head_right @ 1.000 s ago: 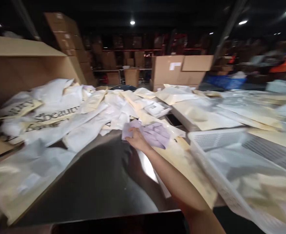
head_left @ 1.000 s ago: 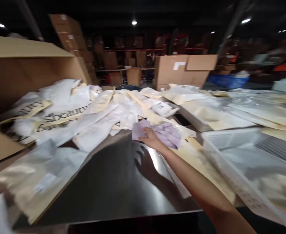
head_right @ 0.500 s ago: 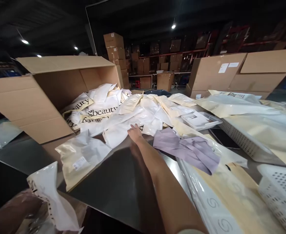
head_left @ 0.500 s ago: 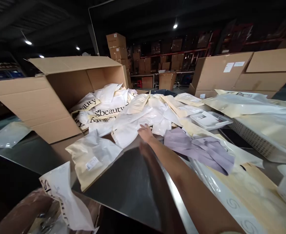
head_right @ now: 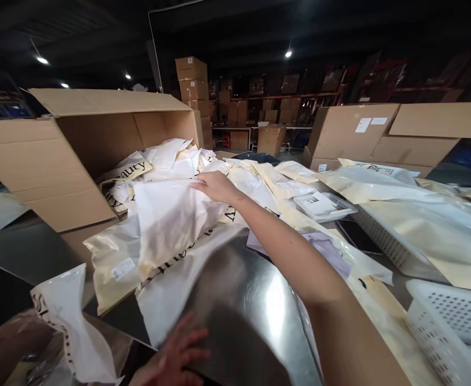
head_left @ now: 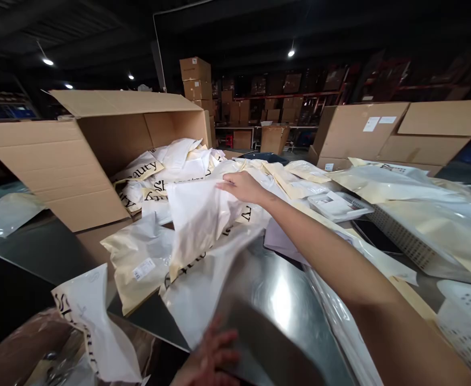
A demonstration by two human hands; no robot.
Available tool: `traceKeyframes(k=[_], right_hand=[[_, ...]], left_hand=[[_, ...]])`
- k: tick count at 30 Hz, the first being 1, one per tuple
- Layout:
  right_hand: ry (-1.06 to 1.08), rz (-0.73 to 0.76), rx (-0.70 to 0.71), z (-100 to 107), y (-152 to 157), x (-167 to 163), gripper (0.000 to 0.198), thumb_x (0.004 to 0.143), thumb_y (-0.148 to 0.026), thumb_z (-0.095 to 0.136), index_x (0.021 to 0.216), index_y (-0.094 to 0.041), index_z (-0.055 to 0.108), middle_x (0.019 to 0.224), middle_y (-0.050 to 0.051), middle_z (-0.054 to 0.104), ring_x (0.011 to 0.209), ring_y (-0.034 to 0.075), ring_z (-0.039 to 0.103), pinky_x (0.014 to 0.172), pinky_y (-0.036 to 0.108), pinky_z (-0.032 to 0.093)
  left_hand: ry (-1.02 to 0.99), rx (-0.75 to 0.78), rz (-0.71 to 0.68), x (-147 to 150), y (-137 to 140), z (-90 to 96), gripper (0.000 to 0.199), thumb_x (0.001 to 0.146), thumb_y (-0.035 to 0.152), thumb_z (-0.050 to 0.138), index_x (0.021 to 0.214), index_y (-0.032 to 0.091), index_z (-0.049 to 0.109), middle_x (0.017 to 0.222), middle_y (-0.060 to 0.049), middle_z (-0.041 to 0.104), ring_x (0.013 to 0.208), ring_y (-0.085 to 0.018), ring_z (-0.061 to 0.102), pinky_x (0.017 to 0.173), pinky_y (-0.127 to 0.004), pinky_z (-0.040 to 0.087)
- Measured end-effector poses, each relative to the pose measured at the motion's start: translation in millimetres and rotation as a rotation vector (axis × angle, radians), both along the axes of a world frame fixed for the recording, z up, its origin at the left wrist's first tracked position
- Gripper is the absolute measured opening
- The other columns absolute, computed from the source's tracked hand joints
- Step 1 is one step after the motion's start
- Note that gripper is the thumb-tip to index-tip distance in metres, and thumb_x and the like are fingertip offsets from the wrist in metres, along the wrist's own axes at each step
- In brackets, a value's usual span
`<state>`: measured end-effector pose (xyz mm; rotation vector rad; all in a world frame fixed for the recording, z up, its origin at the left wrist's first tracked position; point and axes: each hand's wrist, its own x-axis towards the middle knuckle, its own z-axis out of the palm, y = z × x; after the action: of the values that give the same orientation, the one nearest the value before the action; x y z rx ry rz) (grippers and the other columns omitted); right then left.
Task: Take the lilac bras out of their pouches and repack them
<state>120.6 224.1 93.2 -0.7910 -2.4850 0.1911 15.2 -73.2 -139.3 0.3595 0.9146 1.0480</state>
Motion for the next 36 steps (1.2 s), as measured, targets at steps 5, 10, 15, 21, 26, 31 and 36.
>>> traceKeyframes(k=[5, 10, 15, 21, 26, 31, 36], right_hand=[[0.685, -0.033, -0.225, 26, -48, 37, 0.035, 0.091, -0.041, 0.052, 0.065, -0.019, 0.043, 0.063, -0.005, 0.044, 0.065, 0.011, 0.046, 0.063, 0.023, 0.034], [1.348, -0.148, -0.616, -1, -99, 97, 0.026, 0.086, -0.046, 0.057, 0.094, -0.021, 0.057, 0.078, -0.001, 0.063, 0.077, 0.017, 0.062, 0.069, 0.03, 0.051], [1.487, -0.454, -0.83, -121, -190, 133, 0.048, 0.08, -0.057, 0.065, 0.116, -0.028, 0.053, 0.11, 0.004, 0.068, 0.095, 0.023, 0.067, 0.07, 0.034, 0.058], [1.198, -0.661, -1.54, -235, -265, 139, 0.051, 0.066, -0.052, 0.081, 0.1, -0.023, 0.056, 0.094, 0.004, 0.07, 0.079, 0.023, 0.069, 0.07, 0.039, 0.061], [1.08, -0.628, -1.632, -233, -266, 161, 0.045, 0.075, -0.057, 0.073, 0.094, -0.02, 0.056, 0.089, 0.008, 0.071, 0.077, 0.024, 0.071, 0.065, 0.037, 0.061], [0.896, -0.454, -1.765, -227, -281, 161, 0.047, 0.077, -0.06, 0.07, 0.088, -0.017, 0.055, 0.092, 0.009, 0.071, 0.068, 0.02, 0.071, 0.053, 0.028, 0.057], [0.812, -0.151, -2.007, -242, -304, 118, 0.053, 0.072, -0.064, 0.072, 0.092, -0.016, 0.059, 0.068, 0.001, 0.066, 0.054, 0.017, 0.067, 0.043, 0.021, 0.048]], left_hand=[[-0.299, 0.142, 0.207, 17, 39, 11.9, 0.05, 0.076, 0.056, 0.072, 0.111, 0.02, 0.068, 0.13, -0.012, 0.063, 0.118, -0.038, 0.06, 0.095, -0.055, 0.052], [-0.102, 0.115, 0.538, -34, 107, 44.2, 0.017, 0.089, 0.017, 0.056, 0.105, 0.013, 0.062, 0.111, -0.019, 0.07, 0.113, -0.034, 0.064, 0.087, -0.046, 0.057], [-0.028, 0.089, 0.756, -46, 119, 33.2, 0.036, 0.098, 0.047, 0.037, 0.104, 0.02, 0.061, 0.099, -0.009, 0.072, 0.102, -0.023, 0.069, 0.088, -0.039, 0.056], [0.199, -0.13, 0.585, 9, 29, 1.7, 0.031, 0.088, 0.033, 0.049, 0.104, 0.015, 0.07, 0.099, -0.011, 0.072, 0.094, -0.022, 0.069, 0.077, -0.032, 0.057], [0.31, -0.209, 0.357, 15, -18, 5.6, 0.061, 0.055, 0.023, 0.086, 0.113, 0.021, 0.066, 0.1, -0.005, 0.074, 0.083, -0.025, 0.071, 0.061, -0.026, 0.058], [0.258, -0.271, -0.094, 12, -58, 2.6, 0.037, 0.066, 0.046, 0.083, 0.069, 0.013, 0.066, 0.058, -0.006, 0.066, 0.044, -0.018, 0.061, 0.036, -0.023, 0.044], [0.242, -0.237, 0.003, 23, -72, -2.0, 0.038, 0.069, 0.043, 0.081, 0.054, 0.016, 0.059, 0.041, 0.002, 0.049, 0.032, -0.01, 0.044, 0.032, -0.019, 0.03]])
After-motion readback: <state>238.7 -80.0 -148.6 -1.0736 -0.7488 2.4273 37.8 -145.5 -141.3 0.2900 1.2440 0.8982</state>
